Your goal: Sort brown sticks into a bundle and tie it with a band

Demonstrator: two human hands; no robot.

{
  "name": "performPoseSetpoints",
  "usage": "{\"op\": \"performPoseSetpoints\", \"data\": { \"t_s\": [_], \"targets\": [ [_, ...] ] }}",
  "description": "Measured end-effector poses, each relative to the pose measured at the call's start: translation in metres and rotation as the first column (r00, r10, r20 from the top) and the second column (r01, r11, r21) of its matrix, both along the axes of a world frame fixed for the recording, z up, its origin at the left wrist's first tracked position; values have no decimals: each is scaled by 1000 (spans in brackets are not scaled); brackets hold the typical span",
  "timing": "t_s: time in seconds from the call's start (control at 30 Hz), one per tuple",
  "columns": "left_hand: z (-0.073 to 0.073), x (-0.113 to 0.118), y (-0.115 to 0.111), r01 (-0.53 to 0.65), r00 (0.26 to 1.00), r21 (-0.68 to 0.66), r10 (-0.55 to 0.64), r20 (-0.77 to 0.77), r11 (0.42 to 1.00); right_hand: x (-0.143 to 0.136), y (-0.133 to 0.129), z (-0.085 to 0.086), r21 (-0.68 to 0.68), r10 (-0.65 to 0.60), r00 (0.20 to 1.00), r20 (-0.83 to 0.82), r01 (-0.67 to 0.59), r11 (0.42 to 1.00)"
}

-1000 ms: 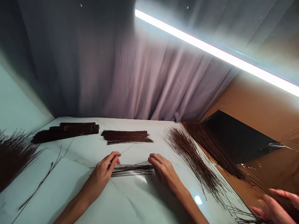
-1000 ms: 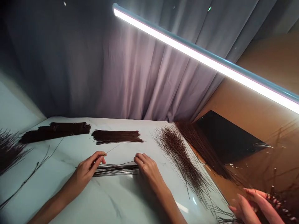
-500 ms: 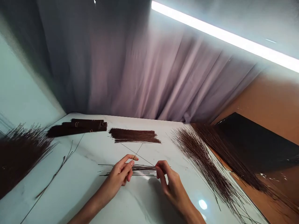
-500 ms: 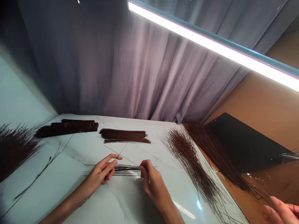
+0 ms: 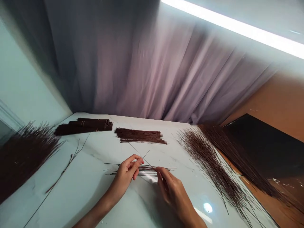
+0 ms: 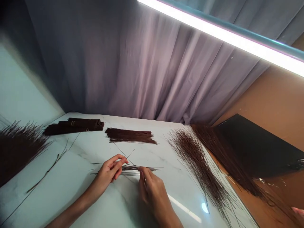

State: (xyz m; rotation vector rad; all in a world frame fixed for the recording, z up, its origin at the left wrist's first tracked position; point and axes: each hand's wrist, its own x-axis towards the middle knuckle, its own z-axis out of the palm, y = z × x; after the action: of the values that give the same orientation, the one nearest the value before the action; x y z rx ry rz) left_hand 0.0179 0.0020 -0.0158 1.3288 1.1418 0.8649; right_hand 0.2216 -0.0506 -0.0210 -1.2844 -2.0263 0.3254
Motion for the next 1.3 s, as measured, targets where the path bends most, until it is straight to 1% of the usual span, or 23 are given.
{"op": "performPoseSetpoints", "data": {
  "t_s": [0.1, 0.2, 0.27, 0.43, 0.57, 0.63, 0.73, 0.83, 0.9, 0.93, 1.0, 1.03, 1.07, 1.1, 1.13, 1.17, 1.2, 1.23, 1.3],
  "targets": [
    [0, 2, 2, -7, 999, -17, 7, 34, 1000, 1, -1, -1, 0, 2, 999, 32, -2, 1000],
    [2, 3, 2, 11, 991, -79, 0, 137, 997, 2, 0, -2, 22, 0, 998, 58, -1, 1000],
    [4, 4, 1, 6, 985, -85, 9, 171, 996, 3, 1, -3, 34, -2, 997, 79, -1, 999],
    [5, 5, 0, -29, 992, -78, 38, 117, 996, 3, 1, -6, 72, 9, 995, 96, -16, 997],
    [7, 5, -1, -5, 985, -62, 15, 170, 998, 1, 0, -6, 12, -26, 997, 77, 26, 1000],
    [9, 5, -3, 1, 981, -49, 9, 193, 999, 0, 0, -5, 7, -42, 997, 61, 41, 999],
    [9, 6, -6, -12, 982, -45, 20, 188, 999, -1, 1, -3, 11, -20, 999, 41, 19, 1000],
    [7, 8, -7, -31, 992, -10, 32, 124, 999, -2, 1, -1, -12, -1, 1000, 11, 1, 1000],
    [7, 3, -3, -44, 999, 43, 43, 32, 998, 0, 2, 0, -22, 9, 1000, -2, -9, 1000],
    [8, -3, 0, -43, 998, 77, 46, -31, 996, 2, 3, 1, -28, 15, 1000, -10, -15, 1000],
    [13, -23, 10, -48, 980, 167, 78, -182, 985, 12, 5, 3, -59, 34, 999, -8, -34, 998],
    [17, -36, 16, -96, 954, 230, 156, -258, 968, 19, 6, 4, -89, 48, 999, 8, -48, 995],
    [21, -51, 22, -171, 909, 309, 271, -316, 935, 25, 7, 5, -125, 62, 997, 37, -56, 991],
    [25, -66, 28, -220, 860, 367, 357, -364, 904, 31, 8, 6, -150, 73, 994, 79, -60, 987],
    [28, -78, 34, -252, 820, 406, 417, -393, 878, 36, 11, 7, -158, 81, 989, 128, -60, 986],
    [31, -88, 38, -265, 794, 421, 444, -415, 867, 39, 14, 8, -141, 82, 981, 174, -57, 988],
    [33, -94, 41, -269, 784, 425, 452, -425, 865, 40, 20, 8, -101, 72, 975, 212, -51, 994],
    [34, -96, 42, -259, 785, 420, 442, -433, 870, 39, 27, 9, -50, 59, 969, 239, -48, 998],
    [33, -89, 39, -205, 805, 403, 388, -450, 892, 34, 50, 9, 40, 43, 962, 270, -56, 998]
  ]
}}
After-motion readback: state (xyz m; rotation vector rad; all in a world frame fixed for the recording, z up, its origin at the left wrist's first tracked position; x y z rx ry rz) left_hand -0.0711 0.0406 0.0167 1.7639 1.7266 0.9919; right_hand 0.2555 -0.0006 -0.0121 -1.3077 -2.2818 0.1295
